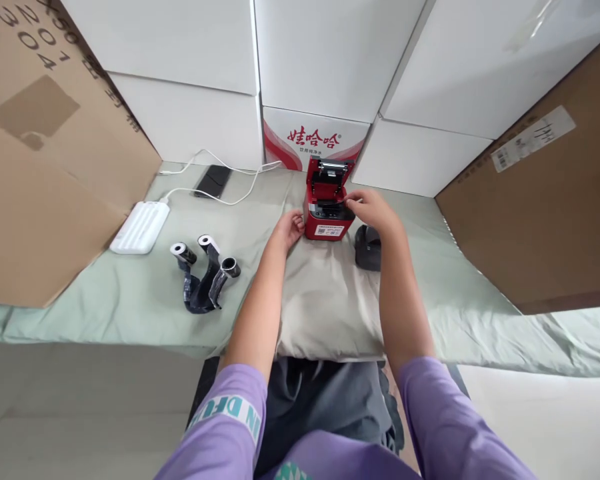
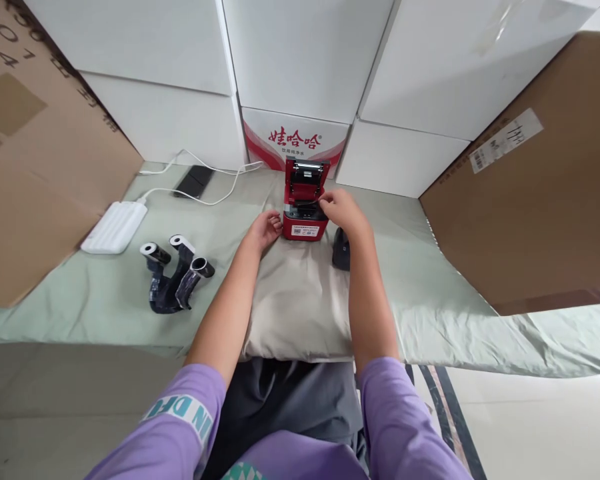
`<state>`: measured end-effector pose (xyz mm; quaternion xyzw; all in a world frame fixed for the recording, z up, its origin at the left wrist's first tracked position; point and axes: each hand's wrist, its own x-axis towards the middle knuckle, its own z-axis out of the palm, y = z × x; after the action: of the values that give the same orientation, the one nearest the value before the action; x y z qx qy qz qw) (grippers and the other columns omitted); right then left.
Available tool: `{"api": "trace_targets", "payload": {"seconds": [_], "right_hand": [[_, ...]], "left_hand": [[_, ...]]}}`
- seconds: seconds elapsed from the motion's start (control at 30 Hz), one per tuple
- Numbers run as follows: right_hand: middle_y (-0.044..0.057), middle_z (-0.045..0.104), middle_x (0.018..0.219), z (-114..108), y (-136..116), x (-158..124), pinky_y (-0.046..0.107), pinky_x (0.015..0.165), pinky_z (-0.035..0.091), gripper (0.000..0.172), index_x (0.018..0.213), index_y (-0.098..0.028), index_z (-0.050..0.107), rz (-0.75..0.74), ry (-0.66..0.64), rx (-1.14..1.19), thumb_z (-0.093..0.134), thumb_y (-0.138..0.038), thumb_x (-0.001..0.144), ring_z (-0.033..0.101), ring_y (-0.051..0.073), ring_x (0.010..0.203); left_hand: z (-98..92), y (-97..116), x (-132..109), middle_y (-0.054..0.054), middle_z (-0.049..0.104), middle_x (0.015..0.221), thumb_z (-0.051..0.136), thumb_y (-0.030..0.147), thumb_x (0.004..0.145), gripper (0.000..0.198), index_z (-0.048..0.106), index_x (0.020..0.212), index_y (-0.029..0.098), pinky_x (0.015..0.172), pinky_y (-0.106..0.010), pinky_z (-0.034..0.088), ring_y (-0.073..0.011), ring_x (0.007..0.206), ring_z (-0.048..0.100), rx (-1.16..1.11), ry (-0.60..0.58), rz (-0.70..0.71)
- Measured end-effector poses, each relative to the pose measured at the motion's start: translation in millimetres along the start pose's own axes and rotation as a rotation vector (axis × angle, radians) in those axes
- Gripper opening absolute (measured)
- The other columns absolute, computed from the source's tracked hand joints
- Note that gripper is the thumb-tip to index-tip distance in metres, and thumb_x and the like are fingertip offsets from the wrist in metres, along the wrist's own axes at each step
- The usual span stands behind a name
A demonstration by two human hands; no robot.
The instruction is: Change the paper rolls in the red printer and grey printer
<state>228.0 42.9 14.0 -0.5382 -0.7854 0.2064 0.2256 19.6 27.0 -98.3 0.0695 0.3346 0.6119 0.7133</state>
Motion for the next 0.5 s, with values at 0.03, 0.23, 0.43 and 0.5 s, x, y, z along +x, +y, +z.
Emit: {"api": "trace_targets", "payload": {"seconds": [0.03,0.23,0.43,0.5], "right_hand": [[0.01,0.077,0.1,6.0,-2.8,12.6,0.037,0.09,0.053,0.029,0.099,-0.015,0.077,0.007,-0.022,-0.04,0.052,-0.021,0.085,0.068,0.024,0.094],[0.014,0.077,0.113,39.3,-9.2,65.3,0.038,0.096,0.052,0.039,0.108,-0.016,0.079,0.044,-0.091,-0.154,0.053,-0.013,0.079,0.068,0.028,0.104],[0.011,0.074,0.12,45.2,-1.0,72.7,0.041,0.105,0.048,0.046,0.119,-0.023,0.077,0.101,-0.162,-0.263,0.062,-0.016,0.076,0.064,0.027,0.111],[0.01,0.073,0.119,41.8,0.1,72.4,0.047,0.11,0.044,0.044,0.118,-0.025,0.077,0.103,-0.165,-0.286,0.064,-0.018,0.076,0.061,0.029,0.116]], "left_hand": [[-1.7,1.6,-0.6,0.008,0.032,0.047,0.058,0.011,0.084,0.03,0.039,0.063,0.021,0.043,-0.02,0.029,-0.0072,0.039,0.035,-0.019,-0.035,-0.01],[-4.8,6.6,-2.5,0.008,0.036,0.051,0.054,0.014,0.091,0.018,0.052,0.073,0.018,0.046,-0.019,0.033,-0.0073,0.042,0.039,-0.067,-0.099,-0.015],[-4.1,6.4,4.8,0.008,0.037,0.053,0.062,0.017,0.088,0.015,0.054,0.076,0.018,0.046,-0.02,0.035,-0.0075,0.043,0.04,-0.041,-0.084,-0.032],[-4.2,6.8,7.1,0.008,0.037,0.053,0.061,0.017,0.088,0.014,0.054,0.075,0.018,0.047,-0.02,0.035,-0.0075,0.044,0.041,-0.028,-0.087,-0.041]]}}
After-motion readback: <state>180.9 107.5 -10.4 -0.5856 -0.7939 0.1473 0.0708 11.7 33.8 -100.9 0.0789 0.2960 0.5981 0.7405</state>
